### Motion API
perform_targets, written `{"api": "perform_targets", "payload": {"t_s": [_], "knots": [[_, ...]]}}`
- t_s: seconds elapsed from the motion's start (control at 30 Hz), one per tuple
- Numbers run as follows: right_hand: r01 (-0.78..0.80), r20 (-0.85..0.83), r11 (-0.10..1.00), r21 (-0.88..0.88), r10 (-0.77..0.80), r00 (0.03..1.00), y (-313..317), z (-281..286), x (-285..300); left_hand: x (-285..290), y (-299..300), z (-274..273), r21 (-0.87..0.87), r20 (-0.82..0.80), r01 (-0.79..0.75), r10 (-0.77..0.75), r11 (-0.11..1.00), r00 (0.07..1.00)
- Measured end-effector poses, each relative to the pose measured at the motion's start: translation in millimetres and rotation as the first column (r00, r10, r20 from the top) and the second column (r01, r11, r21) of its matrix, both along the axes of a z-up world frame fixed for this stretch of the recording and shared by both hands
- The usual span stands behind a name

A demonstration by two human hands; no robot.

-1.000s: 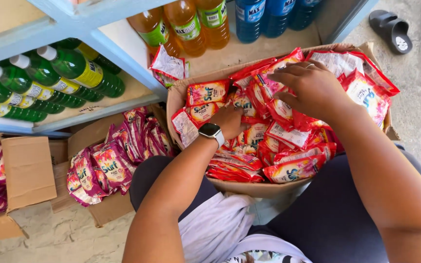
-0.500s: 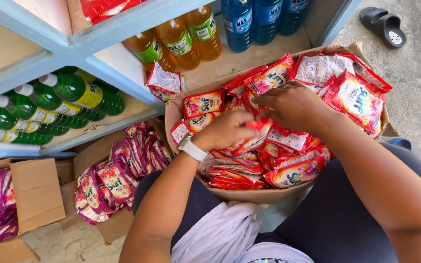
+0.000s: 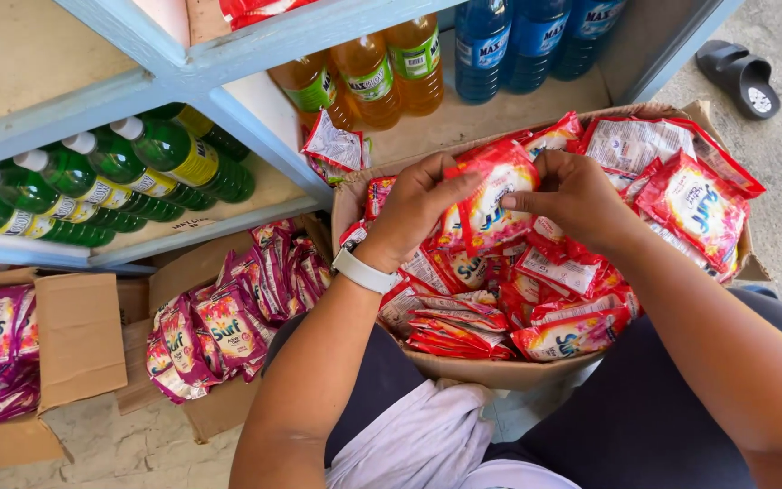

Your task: Arranging detergent packets from a box onto a retail shelf.

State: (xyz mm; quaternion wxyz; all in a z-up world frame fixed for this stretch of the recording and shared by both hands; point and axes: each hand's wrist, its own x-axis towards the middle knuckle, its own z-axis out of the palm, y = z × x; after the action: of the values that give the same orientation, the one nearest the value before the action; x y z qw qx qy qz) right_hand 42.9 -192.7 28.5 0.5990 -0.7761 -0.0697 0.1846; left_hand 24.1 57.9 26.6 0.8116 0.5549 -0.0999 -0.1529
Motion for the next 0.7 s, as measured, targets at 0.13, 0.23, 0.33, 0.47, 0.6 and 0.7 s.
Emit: {"api": "perform_targets", "payload": {"t_s": [0.13, 0.23, 0.33, 0.47, 0.6, 0.7], "knots": [[0.058, 0.035, 0.995, -0.081, -0.056, 0.998, 1, 24, -6, -5, 0, 20, 0.423, 0.234, -0.084, -0.019, 0.902, 0.972], [0.075, 0.038, 0.997, 0.028, -0.076, 0.996, -1, 28, -8, -3, -2, 19, 0.547, 0.553, -0.423, 0.068, 0.722, 0.830], [0.071, -0.029, 0.957, 0.282, -0.066, 0.997, 4, 31, -12, 0, -4, 12, 0.439, 0.541, -0.409, 0.128, 0.800, 0.831], [0.019, 0.026, 0.921, 0.389, -0.032, 0.999, 8, 27, -19, 10, 4, -22, 0.651, 0.144, -0.175, 0.107, 0.739, 0.984], [-0.101, 0.205, 0.908, 0.406, 0.017, 0.979, 13, 30, -27, 7, -4, 6, -0.002, -0.035, -0.202, 0.201, 0.979, 0.979], [-0.020, 0.160, 0.918, 0.396, -0.048, 0.986, -4, -25, -15, -1, 3, 37, -0.080, 0.000, -0.135, 0.136, 0.988, 0.991]]}}
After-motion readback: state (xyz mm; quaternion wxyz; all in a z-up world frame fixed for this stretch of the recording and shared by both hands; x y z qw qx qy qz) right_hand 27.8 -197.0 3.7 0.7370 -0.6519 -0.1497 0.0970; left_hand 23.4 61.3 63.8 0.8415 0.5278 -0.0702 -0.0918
